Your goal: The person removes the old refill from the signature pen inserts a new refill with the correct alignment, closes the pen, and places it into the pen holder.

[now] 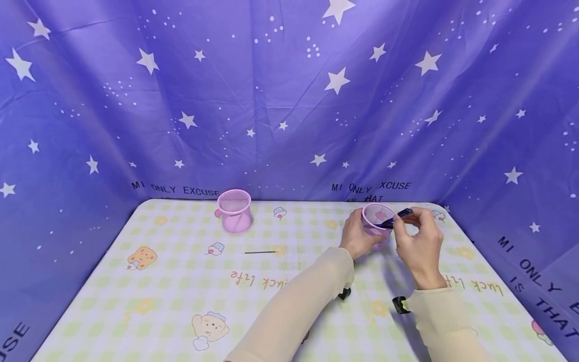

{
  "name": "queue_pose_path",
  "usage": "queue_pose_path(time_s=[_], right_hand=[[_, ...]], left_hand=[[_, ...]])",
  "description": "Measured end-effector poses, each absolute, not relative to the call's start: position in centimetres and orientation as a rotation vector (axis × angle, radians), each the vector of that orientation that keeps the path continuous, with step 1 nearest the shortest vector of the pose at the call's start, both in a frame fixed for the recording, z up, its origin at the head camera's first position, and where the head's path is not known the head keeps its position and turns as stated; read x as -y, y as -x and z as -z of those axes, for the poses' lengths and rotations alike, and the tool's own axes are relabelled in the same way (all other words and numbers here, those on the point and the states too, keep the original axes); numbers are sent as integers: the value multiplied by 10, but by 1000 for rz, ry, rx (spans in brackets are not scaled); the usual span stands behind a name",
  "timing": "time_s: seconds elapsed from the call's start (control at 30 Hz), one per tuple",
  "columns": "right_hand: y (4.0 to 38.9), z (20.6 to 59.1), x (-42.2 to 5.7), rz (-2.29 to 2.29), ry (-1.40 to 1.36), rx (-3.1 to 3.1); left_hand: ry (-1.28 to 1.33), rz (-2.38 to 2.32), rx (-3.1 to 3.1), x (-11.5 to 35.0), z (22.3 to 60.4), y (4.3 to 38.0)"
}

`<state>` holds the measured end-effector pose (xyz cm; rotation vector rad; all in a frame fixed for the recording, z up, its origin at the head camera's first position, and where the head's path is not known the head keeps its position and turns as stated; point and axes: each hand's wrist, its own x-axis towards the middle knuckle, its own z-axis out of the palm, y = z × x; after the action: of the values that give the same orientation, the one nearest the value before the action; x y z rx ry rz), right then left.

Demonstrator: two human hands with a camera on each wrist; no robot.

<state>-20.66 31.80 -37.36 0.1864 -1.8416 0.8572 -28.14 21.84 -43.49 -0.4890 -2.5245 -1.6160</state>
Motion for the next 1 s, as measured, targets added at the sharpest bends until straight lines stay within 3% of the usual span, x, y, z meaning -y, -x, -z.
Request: queue_pose_path(time_s=[1.0], right_hand=[[220, 399, -320, -827, -168, 1847]], left_hand=[[488, 1608, 2496, -220, 437, 281]])
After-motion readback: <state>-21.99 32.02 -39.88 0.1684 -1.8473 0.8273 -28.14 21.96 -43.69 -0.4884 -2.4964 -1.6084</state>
